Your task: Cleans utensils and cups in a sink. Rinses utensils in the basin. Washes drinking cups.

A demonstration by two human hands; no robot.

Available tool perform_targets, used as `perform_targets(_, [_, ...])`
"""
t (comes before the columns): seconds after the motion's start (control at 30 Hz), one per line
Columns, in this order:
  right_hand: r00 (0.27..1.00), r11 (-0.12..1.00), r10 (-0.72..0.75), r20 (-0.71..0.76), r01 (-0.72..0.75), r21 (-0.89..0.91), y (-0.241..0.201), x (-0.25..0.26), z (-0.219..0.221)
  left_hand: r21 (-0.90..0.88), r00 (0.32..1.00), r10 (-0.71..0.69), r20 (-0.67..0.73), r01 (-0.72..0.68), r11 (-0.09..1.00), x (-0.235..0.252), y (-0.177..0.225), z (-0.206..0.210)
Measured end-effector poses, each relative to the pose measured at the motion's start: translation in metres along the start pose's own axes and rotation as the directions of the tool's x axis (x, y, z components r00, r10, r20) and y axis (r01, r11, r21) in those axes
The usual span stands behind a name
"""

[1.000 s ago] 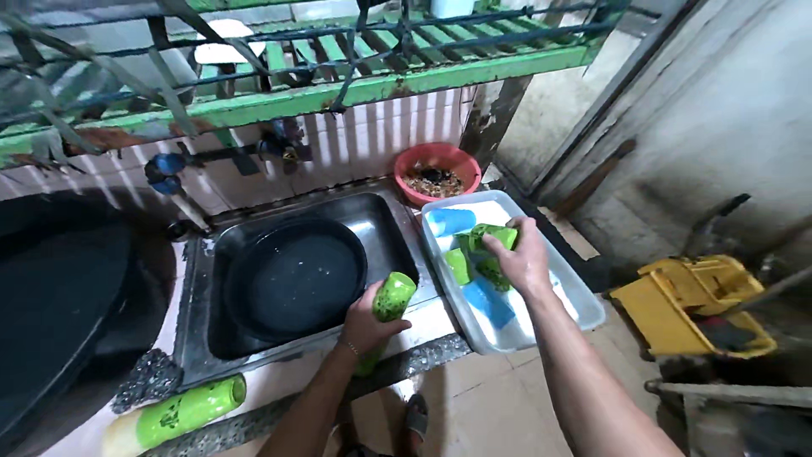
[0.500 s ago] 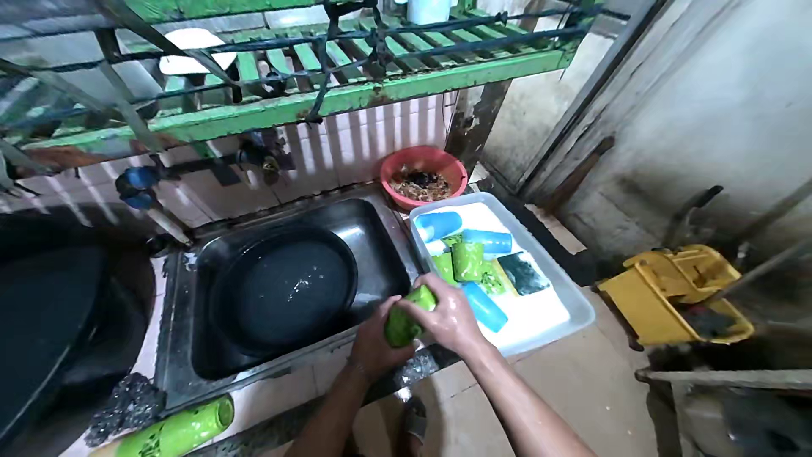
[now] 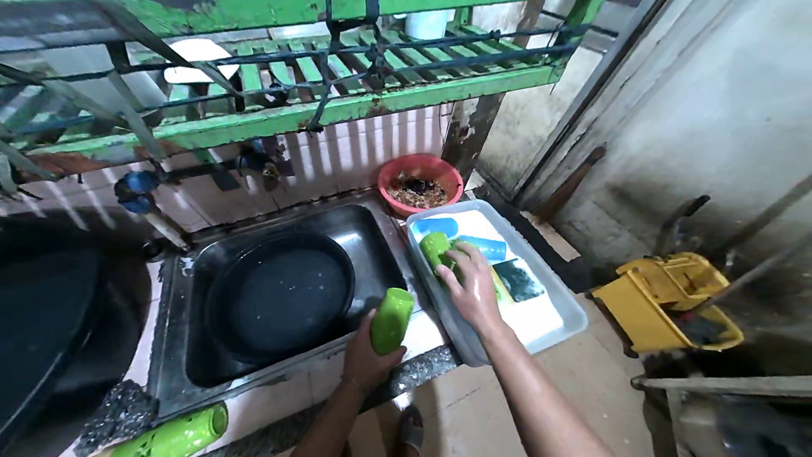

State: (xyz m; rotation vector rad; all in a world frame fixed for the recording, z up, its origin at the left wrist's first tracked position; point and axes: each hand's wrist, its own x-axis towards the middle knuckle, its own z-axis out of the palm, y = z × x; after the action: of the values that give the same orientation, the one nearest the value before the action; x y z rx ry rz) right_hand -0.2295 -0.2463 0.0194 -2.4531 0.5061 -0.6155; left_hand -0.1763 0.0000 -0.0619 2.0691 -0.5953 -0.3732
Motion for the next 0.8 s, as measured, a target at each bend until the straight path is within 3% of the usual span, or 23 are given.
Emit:
perform_targets(0.07, [0.994,0.965,0.095,0.049,-0.104,0.24,-0.033,-0.019,-0.012,-0.003,0.997,0.082,0.007,-0.082,0.997,0.012,0.034,0.003])
perform_targets(0.13, [0.948,0.859,0.256,0.187,-0.312,0.405,-0.053,-0.022,-0.024,0.036,0.991,0.133,0.025,-0.133,0.99,0.024,0.08,0.008])
perform_targets(0.17, [0.93,0.801,0.326,0.172,-0.368,0.473,-0.054,-0.016,-0.028,0.043,0.991,0.124,0.055,-0.127,0.991,0.031,0.102,0.008])
perform_targets(0.27, [0.863,0.682,0.505,-0.005,-0.396,0.615,-0.031,0.019,-0.042,0.042,0.967,-0.077,0.244,0.069,0.997,0.049,0.147,0.01])
perform_targets(0.37, [0.786,0.7,0.615,-0.065,-0.506,0.504,0.022,0.05,-0.054,-0.092,0.938,-0.154,0.31,0.191,0.977,0.051,0.155,0.018])
perform_targets(0.47, [0.81,0.794,0.581,-0.08,-0.542,0.277,0.054,0.044,-0.058,-0.462,0.947,-0.118,0.299,0.252,0.85,0.054,0.16,0.024])
perform_targets(0.6, [0.927,0.938,0.319,-0.197,-0.279,0.205,0.036,0.004,-0.057,-0.713,0.971,-0.074,0.228,0.219,0.666,0.079,0.172,0.04])
perform_targets(0.67, [0.957,0.915,0.279,-0.075,-0.242,0.324,0.013,-0.013,-0.055,-0.788,0.977,-0.051,0.208,0.199,0.582,0.092,0.178,0.054])
perform_targets(0.73, [0.936,0.858,0.343,0.084,-0.348,0.379,-0.005,-0.023,-0.056,-0.816,0.969,-0.052,0.24,0.231,0.529,0.097,0.19,0.061])
perform_targets(0.8, [0.919,0.848,0.37,0.14,-0.395,0.354,-0.004,-0.028,-0.062,-0.836,0.965,-0.051,0.256,0.247,0.49,0.105,0.196,0.064])
